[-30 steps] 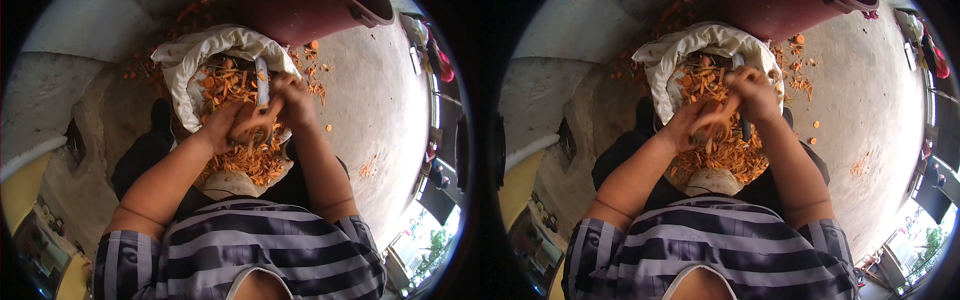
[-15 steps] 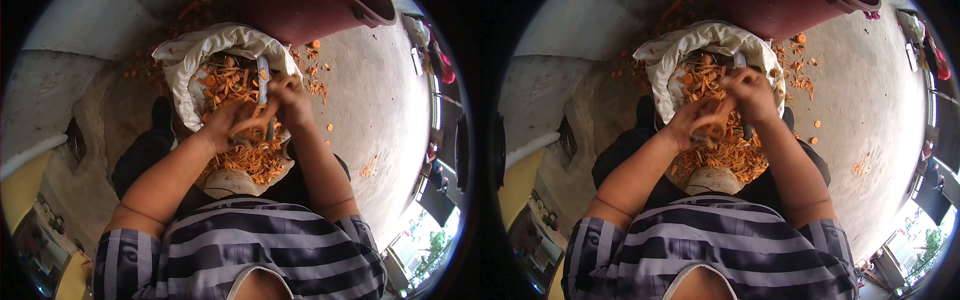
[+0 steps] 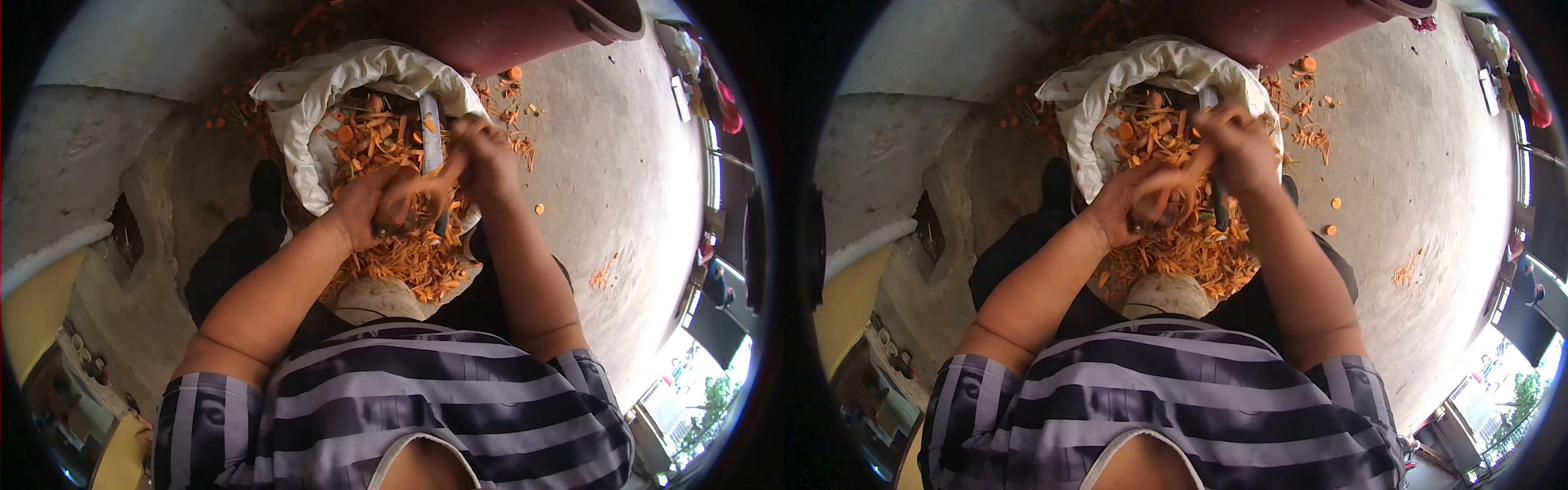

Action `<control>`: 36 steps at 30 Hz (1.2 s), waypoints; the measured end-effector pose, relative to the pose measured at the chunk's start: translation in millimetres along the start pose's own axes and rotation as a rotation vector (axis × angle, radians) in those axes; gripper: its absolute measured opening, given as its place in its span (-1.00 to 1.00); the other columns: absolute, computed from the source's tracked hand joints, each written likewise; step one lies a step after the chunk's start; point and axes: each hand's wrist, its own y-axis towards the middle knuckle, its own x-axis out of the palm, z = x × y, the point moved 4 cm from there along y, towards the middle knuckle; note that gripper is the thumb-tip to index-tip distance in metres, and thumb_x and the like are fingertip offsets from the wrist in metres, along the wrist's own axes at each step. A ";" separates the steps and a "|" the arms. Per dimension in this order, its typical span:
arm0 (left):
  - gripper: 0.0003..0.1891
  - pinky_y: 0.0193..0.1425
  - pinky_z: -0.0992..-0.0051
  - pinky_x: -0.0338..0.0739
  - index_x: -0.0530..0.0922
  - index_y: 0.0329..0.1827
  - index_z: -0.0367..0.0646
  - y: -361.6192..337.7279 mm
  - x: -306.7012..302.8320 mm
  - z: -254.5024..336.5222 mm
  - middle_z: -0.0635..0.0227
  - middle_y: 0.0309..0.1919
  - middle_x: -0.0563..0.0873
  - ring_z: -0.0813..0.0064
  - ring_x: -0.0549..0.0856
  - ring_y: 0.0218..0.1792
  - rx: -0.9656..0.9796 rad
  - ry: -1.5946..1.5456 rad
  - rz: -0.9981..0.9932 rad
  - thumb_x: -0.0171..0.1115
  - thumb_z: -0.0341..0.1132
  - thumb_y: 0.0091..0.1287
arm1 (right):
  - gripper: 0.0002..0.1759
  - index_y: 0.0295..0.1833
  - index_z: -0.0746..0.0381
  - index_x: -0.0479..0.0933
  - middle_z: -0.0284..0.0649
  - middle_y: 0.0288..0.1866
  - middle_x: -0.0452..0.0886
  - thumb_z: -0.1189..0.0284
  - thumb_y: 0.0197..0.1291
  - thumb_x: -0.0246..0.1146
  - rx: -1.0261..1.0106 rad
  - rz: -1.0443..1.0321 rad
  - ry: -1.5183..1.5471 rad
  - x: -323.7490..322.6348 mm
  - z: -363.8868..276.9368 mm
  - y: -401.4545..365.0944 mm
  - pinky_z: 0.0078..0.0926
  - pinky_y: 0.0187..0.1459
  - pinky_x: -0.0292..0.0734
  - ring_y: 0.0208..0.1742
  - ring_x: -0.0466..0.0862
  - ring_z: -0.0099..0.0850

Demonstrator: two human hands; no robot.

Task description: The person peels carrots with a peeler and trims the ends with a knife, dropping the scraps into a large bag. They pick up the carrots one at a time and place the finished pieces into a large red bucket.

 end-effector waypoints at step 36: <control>-0.63 -0.49 0.52 0.54 0.44 -0.06 -0.17 -3.7 8.6 -5.5 0.31 -0.30 0.55 0.49 0.58 -0.44 -0.179 -0.143 -0.053 -0.12 -0.05 0.38 | -0.82 -0.37 0.28 0.43 -0.30 -0.56 0.47 0.45 0.01 0.29 -0.006 0.169 0.224 -42.1 -1.7 28.5 -0.59 -0.61 0.33 -0.63 0.43 -0.53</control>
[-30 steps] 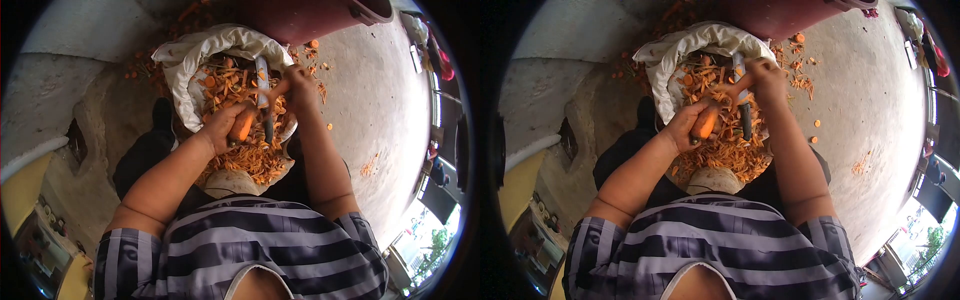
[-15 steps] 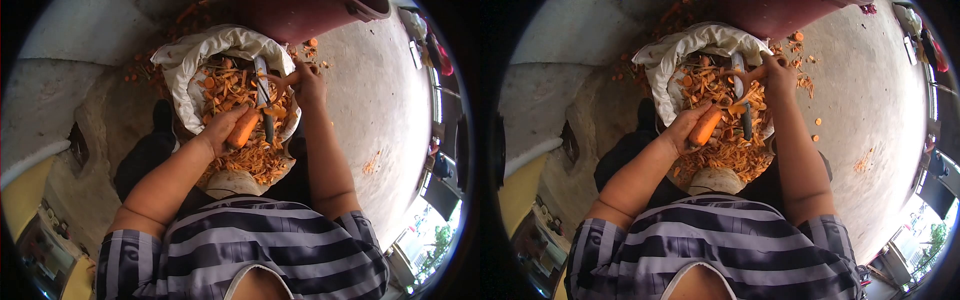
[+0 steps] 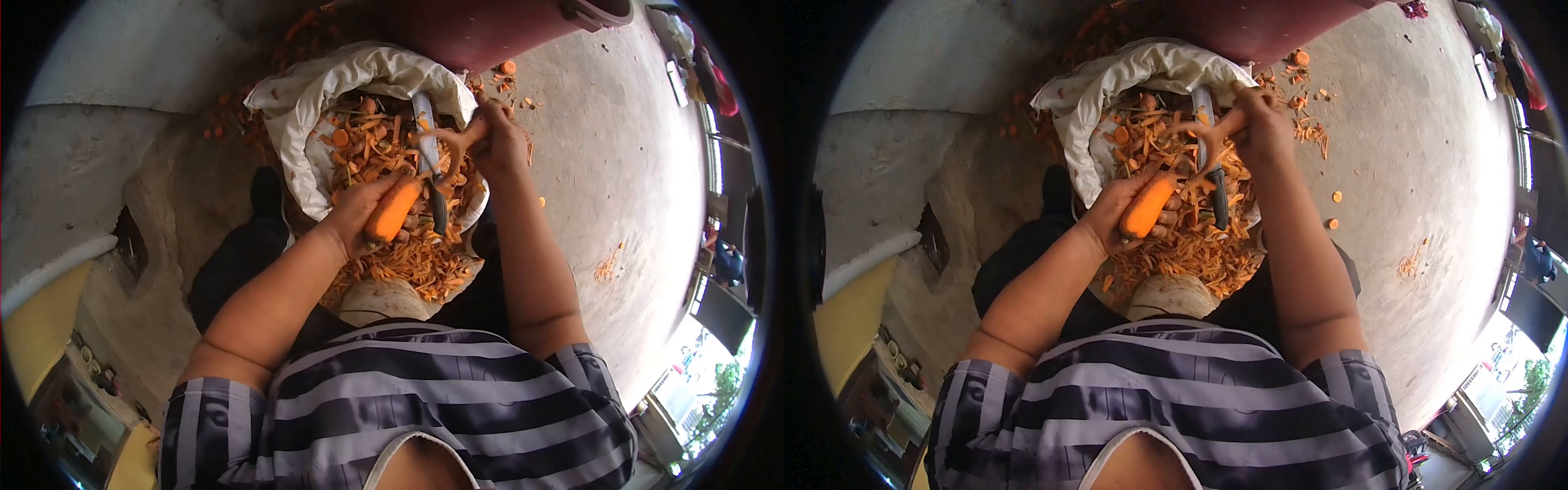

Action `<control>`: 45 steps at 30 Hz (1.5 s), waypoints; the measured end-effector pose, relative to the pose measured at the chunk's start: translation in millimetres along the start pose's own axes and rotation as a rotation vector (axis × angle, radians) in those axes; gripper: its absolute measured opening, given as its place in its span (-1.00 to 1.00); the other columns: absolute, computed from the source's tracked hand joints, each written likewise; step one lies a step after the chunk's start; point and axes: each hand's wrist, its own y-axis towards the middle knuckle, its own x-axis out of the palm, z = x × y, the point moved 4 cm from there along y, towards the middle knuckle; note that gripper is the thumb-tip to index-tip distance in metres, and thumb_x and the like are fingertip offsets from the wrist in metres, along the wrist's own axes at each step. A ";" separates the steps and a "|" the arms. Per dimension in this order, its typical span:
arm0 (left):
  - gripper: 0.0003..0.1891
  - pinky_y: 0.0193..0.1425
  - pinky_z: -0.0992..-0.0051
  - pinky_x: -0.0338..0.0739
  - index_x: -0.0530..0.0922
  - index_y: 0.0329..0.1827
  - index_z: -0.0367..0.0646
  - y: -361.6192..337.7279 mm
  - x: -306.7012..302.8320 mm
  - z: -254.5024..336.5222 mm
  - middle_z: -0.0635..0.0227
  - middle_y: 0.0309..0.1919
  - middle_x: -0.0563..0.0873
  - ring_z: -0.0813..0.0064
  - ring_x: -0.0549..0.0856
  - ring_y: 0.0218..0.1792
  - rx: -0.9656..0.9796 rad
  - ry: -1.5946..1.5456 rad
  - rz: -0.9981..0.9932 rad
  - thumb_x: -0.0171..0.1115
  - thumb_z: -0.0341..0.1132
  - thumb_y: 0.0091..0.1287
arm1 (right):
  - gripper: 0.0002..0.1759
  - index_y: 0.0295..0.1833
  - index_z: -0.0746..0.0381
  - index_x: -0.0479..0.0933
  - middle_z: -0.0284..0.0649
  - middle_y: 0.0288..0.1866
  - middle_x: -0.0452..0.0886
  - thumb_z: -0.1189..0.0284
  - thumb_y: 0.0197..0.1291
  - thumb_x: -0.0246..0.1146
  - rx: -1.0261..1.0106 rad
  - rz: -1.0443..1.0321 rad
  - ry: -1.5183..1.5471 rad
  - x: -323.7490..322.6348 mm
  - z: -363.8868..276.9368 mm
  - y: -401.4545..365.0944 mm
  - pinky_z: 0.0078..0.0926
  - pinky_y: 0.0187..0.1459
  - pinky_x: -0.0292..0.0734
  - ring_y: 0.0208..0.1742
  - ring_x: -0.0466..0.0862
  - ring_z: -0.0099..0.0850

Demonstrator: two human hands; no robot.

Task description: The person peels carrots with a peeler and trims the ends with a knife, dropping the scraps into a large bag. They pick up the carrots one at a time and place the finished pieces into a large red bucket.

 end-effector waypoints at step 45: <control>-0.53 -0.43 0.49 0.57 0.44 -0.05 -0.16 -8.5 1.9 8.5 0.33 -0.33 0.56 0.52 0.59 -0.41 0.183 0.399 0.381 -0.02 0.10 0.30 | -0.83 -0.35 0.25 0.41 -0.36 -0.58 0.40 0.43 0.08 0.27 0.026 0.212 -0.180 -5.2 3.6 5.4 -0.71 -0.73 0.19 -0.70 0.36 -0.60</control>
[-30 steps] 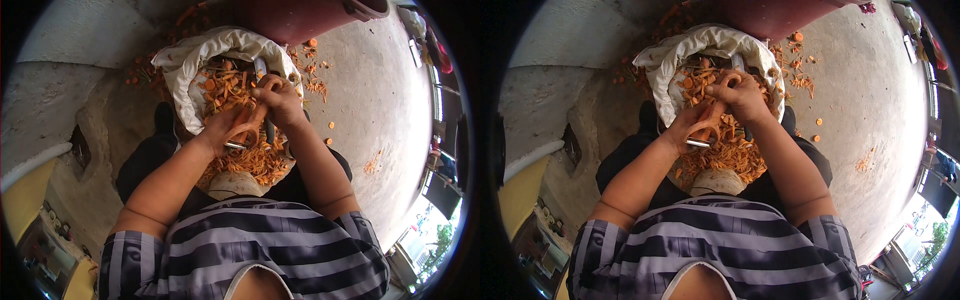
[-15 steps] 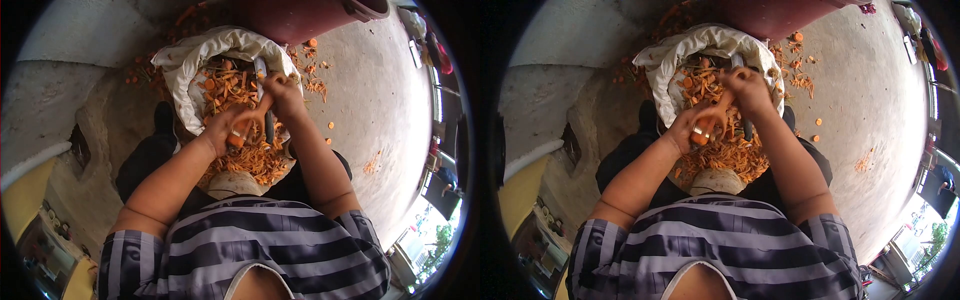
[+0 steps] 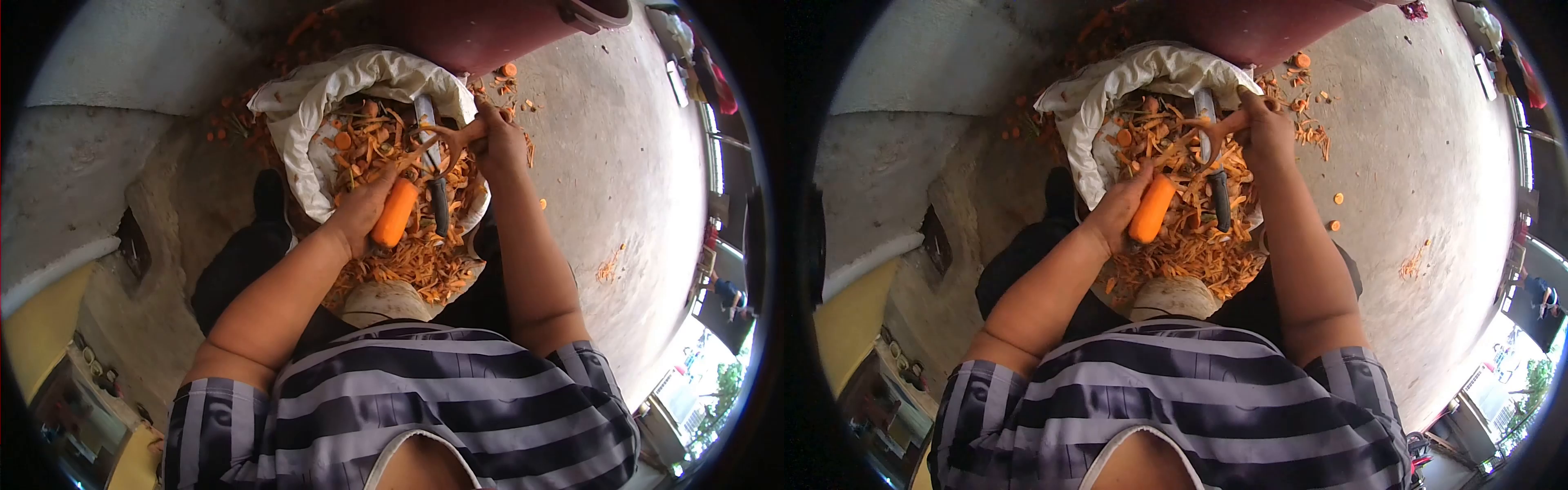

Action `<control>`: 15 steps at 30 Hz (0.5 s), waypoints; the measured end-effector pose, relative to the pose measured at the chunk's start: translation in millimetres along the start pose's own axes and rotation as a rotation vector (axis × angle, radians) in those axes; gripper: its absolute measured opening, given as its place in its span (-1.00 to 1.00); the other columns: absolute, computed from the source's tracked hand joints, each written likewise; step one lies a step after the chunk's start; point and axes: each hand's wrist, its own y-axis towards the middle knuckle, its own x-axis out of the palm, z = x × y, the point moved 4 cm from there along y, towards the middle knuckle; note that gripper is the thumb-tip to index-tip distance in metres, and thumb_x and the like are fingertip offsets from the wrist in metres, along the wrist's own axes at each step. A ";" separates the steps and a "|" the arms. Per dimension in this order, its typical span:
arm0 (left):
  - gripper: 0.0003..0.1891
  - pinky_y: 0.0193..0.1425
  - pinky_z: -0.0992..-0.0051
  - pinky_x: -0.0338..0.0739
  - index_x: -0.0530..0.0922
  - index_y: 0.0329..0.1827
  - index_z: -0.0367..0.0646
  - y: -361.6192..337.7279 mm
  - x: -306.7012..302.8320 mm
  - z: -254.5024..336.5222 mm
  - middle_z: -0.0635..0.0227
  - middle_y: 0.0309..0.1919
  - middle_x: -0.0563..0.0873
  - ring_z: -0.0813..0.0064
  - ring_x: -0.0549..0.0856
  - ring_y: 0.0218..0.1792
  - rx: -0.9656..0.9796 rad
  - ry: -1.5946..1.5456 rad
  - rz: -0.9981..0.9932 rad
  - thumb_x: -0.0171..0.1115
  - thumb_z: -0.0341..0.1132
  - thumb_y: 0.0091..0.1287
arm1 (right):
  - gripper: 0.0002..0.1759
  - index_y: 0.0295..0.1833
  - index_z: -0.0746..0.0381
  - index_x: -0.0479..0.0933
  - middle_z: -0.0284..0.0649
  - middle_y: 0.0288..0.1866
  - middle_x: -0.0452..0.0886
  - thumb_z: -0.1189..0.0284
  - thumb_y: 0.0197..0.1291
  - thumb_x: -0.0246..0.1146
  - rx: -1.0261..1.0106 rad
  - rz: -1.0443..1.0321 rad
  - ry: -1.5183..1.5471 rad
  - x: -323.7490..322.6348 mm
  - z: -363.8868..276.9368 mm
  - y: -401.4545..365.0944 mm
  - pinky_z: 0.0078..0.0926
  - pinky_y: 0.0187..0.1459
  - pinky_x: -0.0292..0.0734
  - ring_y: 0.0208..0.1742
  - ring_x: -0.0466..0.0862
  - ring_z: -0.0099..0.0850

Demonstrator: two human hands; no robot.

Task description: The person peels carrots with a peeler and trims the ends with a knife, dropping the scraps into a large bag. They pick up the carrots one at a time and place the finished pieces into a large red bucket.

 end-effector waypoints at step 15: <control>-0.55 -0.23 0.66 0.46 0.40 0.08 -0.26 1.7 -0.1 3.5 0.45 -0.22 0.53 0.67 0.52 -0.26 0.192 0.351 -0.202 0.27 -0.44 0.10 | -0.81 -0.30 0.33 0.45 -0.25 -0.51 0.49 0.43 0.09 0.25 -0.049 0.047 -0.264 -2.3 6.0 10.5 -0.63 -0.63 0.37 -0.65 0.45 -0.52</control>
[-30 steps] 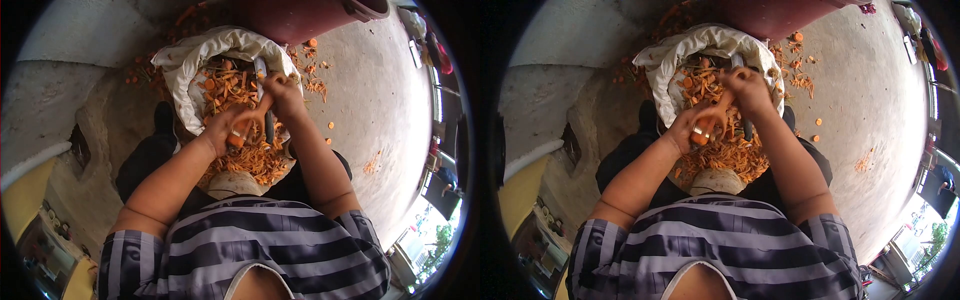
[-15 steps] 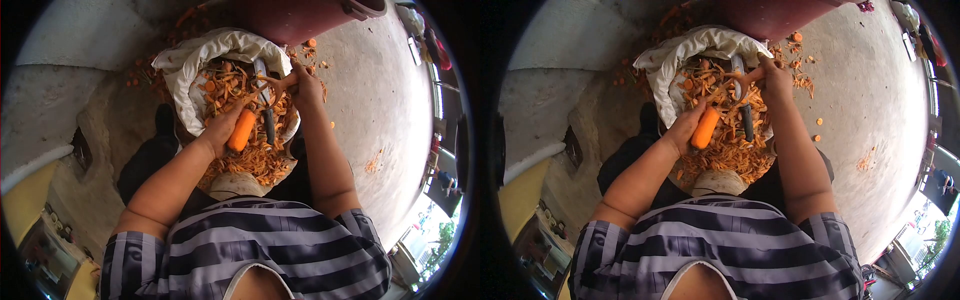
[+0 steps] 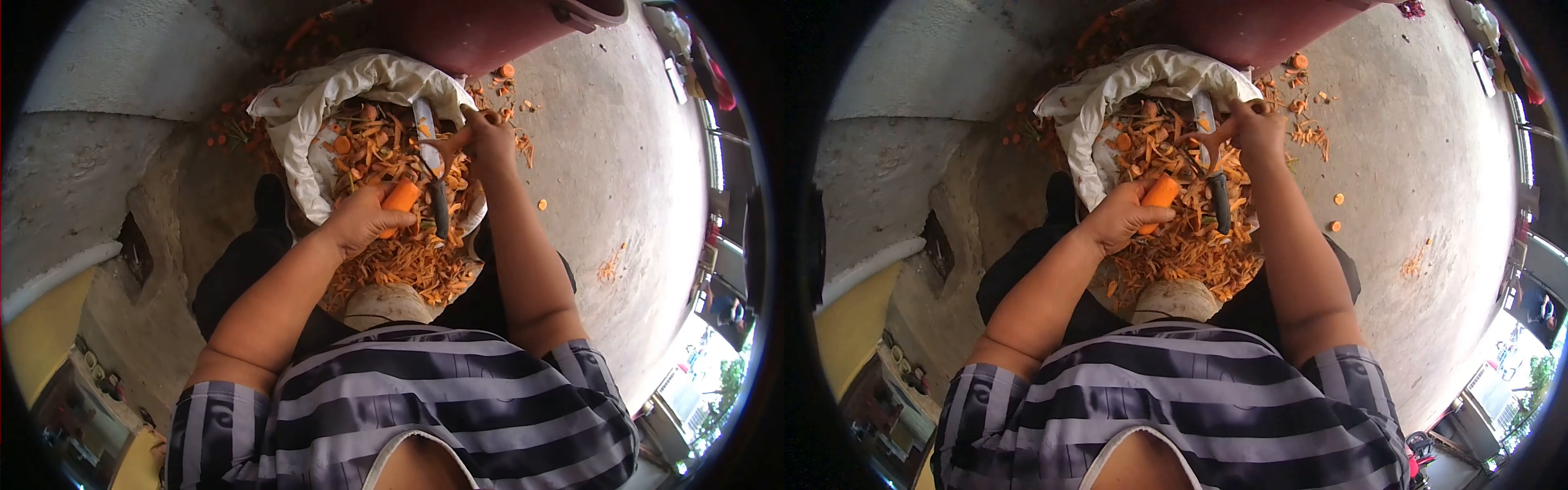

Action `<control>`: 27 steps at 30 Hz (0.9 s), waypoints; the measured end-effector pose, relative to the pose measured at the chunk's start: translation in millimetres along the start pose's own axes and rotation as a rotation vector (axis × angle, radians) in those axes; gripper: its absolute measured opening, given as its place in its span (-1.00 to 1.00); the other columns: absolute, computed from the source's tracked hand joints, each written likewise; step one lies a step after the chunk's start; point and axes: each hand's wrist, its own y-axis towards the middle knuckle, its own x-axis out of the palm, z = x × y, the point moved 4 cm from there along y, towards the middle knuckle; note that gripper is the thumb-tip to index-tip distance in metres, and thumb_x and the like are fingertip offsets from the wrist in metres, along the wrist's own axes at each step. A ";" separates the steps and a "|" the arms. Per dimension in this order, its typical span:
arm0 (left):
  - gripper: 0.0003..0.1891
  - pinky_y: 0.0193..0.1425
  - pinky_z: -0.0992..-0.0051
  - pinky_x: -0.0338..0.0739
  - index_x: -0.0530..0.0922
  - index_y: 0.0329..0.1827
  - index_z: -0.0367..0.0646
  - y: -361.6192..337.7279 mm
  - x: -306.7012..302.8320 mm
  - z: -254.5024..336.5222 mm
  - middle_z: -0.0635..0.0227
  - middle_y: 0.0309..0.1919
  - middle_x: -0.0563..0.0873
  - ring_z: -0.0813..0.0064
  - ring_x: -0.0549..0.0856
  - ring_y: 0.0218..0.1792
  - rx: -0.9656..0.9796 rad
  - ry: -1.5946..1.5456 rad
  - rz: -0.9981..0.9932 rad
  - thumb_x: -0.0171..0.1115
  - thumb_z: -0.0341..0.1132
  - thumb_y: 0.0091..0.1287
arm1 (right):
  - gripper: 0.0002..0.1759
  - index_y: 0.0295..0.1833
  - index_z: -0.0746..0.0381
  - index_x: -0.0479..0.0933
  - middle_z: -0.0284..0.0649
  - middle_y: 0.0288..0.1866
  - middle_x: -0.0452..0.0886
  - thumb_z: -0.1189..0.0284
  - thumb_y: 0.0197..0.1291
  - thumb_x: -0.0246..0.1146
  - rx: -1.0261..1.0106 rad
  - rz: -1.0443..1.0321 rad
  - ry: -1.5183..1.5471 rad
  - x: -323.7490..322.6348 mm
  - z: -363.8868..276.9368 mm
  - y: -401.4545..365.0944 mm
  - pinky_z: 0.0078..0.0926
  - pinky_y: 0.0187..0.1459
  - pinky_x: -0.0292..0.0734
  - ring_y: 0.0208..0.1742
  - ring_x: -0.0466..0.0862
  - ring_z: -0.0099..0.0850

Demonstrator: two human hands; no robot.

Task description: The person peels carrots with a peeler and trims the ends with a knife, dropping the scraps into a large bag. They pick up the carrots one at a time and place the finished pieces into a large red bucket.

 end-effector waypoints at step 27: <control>-0.50 0.04 0.51 0.39 0.37 0.08 -0.30 -5.3 -30.0 21.0 0.24 -0.09 0.57 0.46 0.54 -0.09 0.236 0.447 0.222 0.31 -0.36 0.08 | -0.18 0.17 0.28 0.23 -0.03 -0.06 0.53 0.30 -0.26 0.43 0.027 -0.235 -1.357 -0.6 115.6 -2.4 -0.31 -0.01 0.47 0.01 0.55 -0.16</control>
